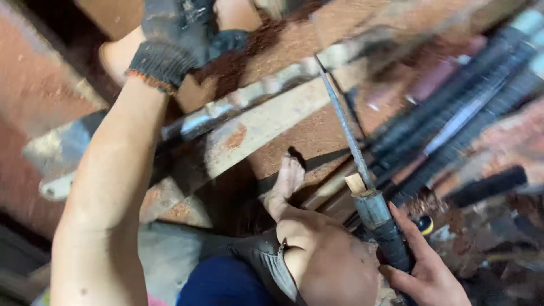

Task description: Using a lathe and hand chisels to shape a wooden cylinder.

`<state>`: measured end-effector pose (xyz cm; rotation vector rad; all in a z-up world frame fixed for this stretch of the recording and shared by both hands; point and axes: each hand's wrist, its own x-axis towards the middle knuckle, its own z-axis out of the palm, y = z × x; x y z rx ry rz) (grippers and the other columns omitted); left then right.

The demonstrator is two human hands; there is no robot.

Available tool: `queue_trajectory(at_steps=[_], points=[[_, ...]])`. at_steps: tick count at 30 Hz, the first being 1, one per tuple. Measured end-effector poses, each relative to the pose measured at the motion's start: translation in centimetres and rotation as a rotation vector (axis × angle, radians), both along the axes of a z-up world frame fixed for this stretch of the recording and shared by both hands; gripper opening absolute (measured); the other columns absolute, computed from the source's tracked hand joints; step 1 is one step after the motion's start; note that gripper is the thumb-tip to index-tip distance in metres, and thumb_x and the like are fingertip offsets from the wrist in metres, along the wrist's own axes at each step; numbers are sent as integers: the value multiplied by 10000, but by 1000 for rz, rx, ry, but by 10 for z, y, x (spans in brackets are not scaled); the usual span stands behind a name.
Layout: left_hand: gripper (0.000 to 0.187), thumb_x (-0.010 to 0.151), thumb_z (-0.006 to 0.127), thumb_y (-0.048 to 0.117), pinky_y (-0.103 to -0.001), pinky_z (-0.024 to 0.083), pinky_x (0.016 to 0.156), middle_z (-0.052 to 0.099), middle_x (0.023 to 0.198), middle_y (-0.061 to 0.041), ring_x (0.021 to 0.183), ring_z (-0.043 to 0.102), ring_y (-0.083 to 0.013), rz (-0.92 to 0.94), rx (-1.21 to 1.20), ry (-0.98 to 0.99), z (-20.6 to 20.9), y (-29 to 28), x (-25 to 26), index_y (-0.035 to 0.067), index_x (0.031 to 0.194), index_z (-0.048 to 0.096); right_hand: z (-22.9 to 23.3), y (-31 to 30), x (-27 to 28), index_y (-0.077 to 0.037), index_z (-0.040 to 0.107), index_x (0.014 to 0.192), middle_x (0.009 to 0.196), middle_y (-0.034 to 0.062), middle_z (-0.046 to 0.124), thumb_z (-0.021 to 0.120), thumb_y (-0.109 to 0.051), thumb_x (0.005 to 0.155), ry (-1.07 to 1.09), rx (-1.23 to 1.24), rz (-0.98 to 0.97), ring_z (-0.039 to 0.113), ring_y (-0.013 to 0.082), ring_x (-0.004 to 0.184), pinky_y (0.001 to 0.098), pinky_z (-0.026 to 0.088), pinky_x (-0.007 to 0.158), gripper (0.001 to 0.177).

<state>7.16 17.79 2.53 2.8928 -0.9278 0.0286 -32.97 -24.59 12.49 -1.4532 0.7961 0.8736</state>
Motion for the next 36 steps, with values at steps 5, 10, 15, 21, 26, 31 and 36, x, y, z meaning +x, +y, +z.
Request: queue_trajectory(at_steps=[5, 10, 15, 21, 26, 31, 36], points=[[849, 866, 806, 552, -511, 473, 1055, 583, 1464, -251, 1319, 557, -427, -8, -169, -121, -28, 0, 0, 23, 1485, 564, -22, -42, -118, -204, 178, 1695, 1106, 187, 627, 840, 79, 817, -246, -9, -231, 567, 245, 849, 385, 548, 694, 1135], [865, 841, 834, 591, -507, 506, 1014, 624, 1373, -230, 1252, 613, -409, 78, -123, -115, -18, -6, -12, 33, 1446, 570, -31, -107, -58, -204, 232, 1707, 1122, 200, 605, 723, 7, 800, -467, -349, -366, 579, 234, 777, 371, 483, 617, 1053], [1102, 739, 850, 668, -504, 535, 873, 654, 1262, -264, 1060, 658, -427, 196, -6, -150, -12, 1, -13, -63, 1501, 538, -70, -191, 13, -185, 187, 1654, 926, 157, 692, 608, -74, 845, -472, -288, -594, 621, 213, 574, 359, 508, 469, 920], [938, 738, 861, 646, -517, 536, 884, 719, 1125, -200, 999, 693, -407, 233, 55, -33, 16, 5, -35, 16, 1388, 615, -206, -274, 40, 150, 480, 1243, 872, 137, 679, 413, -219, 1125, -752, 1285, -671, 704, 229, 678, 331, 583, 647, 394], [818, 784, 890, 558, -499, 547, 888, 707, 1139, -195, 1001, 682, -405, 248, -99, 4, 5, 11, -32, 24, 1347, 631, -135, -180, 53, -89, 562, 1347, 1073, 236, 721, 582, -473, 994, -745, 806, -1049, 727, 261, 780, 327, 617, 649, 523], [849, 713, 900, 543, -500, 545, 891, 700, 1188, -194, 1049, 678, -406, 207, -61, -10, 13, 15, -35, 73, 1375, 653, -125, -237, 15, -68, 446, 1422, 1025, 251, 653, 571, -466, 1181, -790, 712, -755, 706, 290, 769, 359, 623, 653, 482], [889, 670, 899, 543, -470, 539, 959, 686, 1284, -215, 1124, 673, -401, 145, -170, -134, -15, 45, -38, 78, 1380, 632, -9, -104, -22, 60, 289, 1608, 1257, 243, 604, 569, -147, 1068, -1042, 477, -655, 709, 235, 920, 295, 621, 711, 642]])
